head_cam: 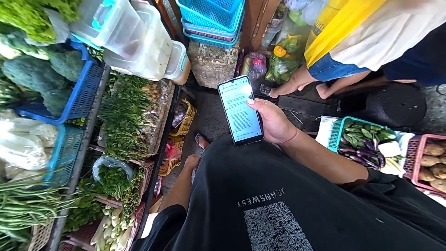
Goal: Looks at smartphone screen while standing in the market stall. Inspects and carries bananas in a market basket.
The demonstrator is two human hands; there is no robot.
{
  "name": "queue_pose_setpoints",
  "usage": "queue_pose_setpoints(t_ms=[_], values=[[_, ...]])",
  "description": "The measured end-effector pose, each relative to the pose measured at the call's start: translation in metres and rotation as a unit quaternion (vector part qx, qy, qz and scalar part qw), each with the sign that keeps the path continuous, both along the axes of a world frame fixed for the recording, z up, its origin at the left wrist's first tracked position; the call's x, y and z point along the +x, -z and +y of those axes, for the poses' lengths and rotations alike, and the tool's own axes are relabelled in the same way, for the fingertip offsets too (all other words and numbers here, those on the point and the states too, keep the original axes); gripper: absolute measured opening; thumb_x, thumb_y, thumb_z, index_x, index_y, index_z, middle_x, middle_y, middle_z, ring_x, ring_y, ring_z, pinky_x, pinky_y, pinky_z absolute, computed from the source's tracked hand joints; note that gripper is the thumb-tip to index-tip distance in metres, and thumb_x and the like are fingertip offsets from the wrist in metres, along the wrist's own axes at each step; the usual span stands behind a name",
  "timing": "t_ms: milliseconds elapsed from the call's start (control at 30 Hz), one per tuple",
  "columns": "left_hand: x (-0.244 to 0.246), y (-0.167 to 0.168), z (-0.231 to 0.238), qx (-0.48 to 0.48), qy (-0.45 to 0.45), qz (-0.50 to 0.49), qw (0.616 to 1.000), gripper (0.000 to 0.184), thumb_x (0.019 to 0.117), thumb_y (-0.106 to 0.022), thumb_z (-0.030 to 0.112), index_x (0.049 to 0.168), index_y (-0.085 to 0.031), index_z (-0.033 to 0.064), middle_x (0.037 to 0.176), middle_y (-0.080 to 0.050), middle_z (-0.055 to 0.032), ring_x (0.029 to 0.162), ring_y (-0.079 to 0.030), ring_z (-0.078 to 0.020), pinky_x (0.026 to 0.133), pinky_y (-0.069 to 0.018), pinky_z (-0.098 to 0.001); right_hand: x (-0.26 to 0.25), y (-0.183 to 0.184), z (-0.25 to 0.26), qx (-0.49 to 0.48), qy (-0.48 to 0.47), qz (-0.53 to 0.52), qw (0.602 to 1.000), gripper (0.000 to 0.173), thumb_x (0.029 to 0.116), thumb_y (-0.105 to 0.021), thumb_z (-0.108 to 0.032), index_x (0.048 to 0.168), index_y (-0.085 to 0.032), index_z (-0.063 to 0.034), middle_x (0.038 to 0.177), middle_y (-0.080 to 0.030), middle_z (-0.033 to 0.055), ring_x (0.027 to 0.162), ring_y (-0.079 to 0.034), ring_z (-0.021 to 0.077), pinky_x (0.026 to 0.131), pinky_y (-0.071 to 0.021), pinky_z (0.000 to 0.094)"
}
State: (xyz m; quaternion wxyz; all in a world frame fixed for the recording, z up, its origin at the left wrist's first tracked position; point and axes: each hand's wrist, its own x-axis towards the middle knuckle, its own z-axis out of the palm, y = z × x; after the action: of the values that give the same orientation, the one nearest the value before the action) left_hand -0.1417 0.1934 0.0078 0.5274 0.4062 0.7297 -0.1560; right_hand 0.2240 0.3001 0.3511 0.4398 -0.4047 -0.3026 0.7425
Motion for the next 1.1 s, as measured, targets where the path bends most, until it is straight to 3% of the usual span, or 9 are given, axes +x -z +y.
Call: queue_pose_setpoints(t_ms=[200,400,700,833,1100], values=[[0.007,-0.024,0.004,-0.007,0.01,-0.002,1.0,0.046,0.1037,-0.051,0.042,0.12,-0.068,0.0028,0.115,-0.068,-0.0231,0.105,-0.067,-0.0369,0.092,-0.0514,-0.0594,0.0,0.0,-0.001,0.01,0.002,-0.003,1.0,0.04,0.1104,-0.038,-0.035,0.127,-0.063,-0.0078,0.107,-0.074,0.012,0.094,-0.074,0.0199,0.081,-0.0638,0.04],[0.005,-0.015,0.001,-0.001,0.003,-0.005,1.0,0.043,0.1031,-0.051,0.04,0.115,-0.068,0.0028,0.108,-0.069,-0.0213,0.095,-0.067,-0.0344,0.084,-0.0529,-0.0569,0.0,-0.001,-0.001,0.015,0.003,0.001,1.0,0.04,0.1105,-0.039,-0.035,0.127,-0.063,-0.008,0.108,-0.074,0.0124,0.094,-0.074,0.0199,0.081,-0.0639,0.0399],[-0.003,0.004,-0.003,0.004,0.011,-0.006,1.0,0.044,0.1027,-0.052,0.042,0.116,-0.069,0.003,0.112,-0.07,-0.0216,0.102,-0.069,-0.0354,0.09,-0.0529,-0.0588,0.0,-0.001,-0.001,0.013,0.0,-0.005,1.0,0.039,0.1107,-0.039,-0.035,0.126,-0.063,-0.0074,0.107,-0.074,0.0127,0.093,-0.074,0.02,0.08,-0.0641,0.0398],[-0.001,-0.001,-0.002,0.001,0.011,-0.005,1.0,0.043,0.1028,-0.052,0.042,0.115,-0.069,0.004,0.109,-0.07,-0.0205,0.098,-0.069,-0.0341,0.088,-0.0534,-0.0574,0.0,-0.001,-0.002,0.007,0.002,-0.002,1.0,0.039,0.1106,-0.04,-0.035,0.126,-0.063,-0.0078,0.107,-0.074,0.0123,0.093,-0.074,0.02,0.08,-0.0641,0.0396],[0.005,-0.021,0.002,-0.003,0.009,-0.009,1.0,0.044,0.1035,-0.052,0.04,0.119,-0.069,0.003,0.115,-0.069,-0.0225,0.105,-0.067,-0.0363,0.092,-0.0517,-0.0591,-0.001,0.0,-0.001,0.003,0.004,-0.006,1.0,0.039,0.1104,-0.04,-0.035,0.125,-0.064,-0.0076,0.107,-0.074,0.0121,0.093,-0.074,0.0198,0.081,-0.064,0.0396]])
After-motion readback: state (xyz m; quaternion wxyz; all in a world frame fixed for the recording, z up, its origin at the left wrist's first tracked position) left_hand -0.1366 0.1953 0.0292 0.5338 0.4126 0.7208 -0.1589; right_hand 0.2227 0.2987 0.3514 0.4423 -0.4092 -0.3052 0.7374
